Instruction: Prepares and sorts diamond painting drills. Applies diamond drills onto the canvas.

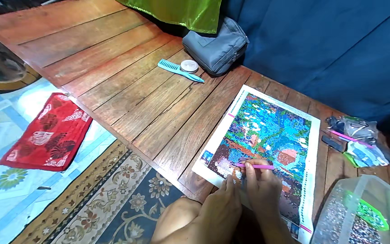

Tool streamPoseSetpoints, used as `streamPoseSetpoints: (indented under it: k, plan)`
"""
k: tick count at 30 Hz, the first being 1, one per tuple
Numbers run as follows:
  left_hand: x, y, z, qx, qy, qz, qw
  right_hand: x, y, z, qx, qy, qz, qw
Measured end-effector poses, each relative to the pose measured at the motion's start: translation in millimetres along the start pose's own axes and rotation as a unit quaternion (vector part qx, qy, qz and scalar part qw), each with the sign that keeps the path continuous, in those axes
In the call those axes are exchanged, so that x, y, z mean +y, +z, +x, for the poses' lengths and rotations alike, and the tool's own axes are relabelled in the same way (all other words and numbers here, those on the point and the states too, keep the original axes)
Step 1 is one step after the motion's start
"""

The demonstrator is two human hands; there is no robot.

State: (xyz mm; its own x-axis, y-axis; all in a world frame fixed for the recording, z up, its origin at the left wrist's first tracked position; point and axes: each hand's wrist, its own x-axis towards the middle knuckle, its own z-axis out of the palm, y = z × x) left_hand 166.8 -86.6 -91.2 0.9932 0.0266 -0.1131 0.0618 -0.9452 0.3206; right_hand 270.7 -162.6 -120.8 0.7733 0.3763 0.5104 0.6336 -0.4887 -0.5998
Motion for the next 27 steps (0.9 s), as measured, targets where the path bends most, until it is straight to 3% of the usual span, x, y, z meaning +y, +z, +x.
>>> streamPoseSetpoints:
  k: [5, 11, 20, 27]
  plan:
    - [-0.3, 5.4, -0.1, 0.039, 0.001, 0.011, 0.999, 1.8, 0.1, -0.3, 0.007, 0.001, 0.003, 1.0]
    - [0.0, -0.3, 0.0, -0.005, -0.002, 0.004, 1.0, 2.8, -0.6, -2.0, 0.009, 0.023, 0.018, 1.0]
    - [-1.3, -0.5, 0.0, -0.007, 0.005, -0.023, 1.0, 4.8, 0.3, -7.2, 0.012, 0.026, 0.035, 0.999]
    - [-1.5, 6.3, -0.5, 0.045, 0.009, 0.006, 0.999, 4.5, 2.1, -8.3, 0.012, 0.014, 0.038, 0.999]
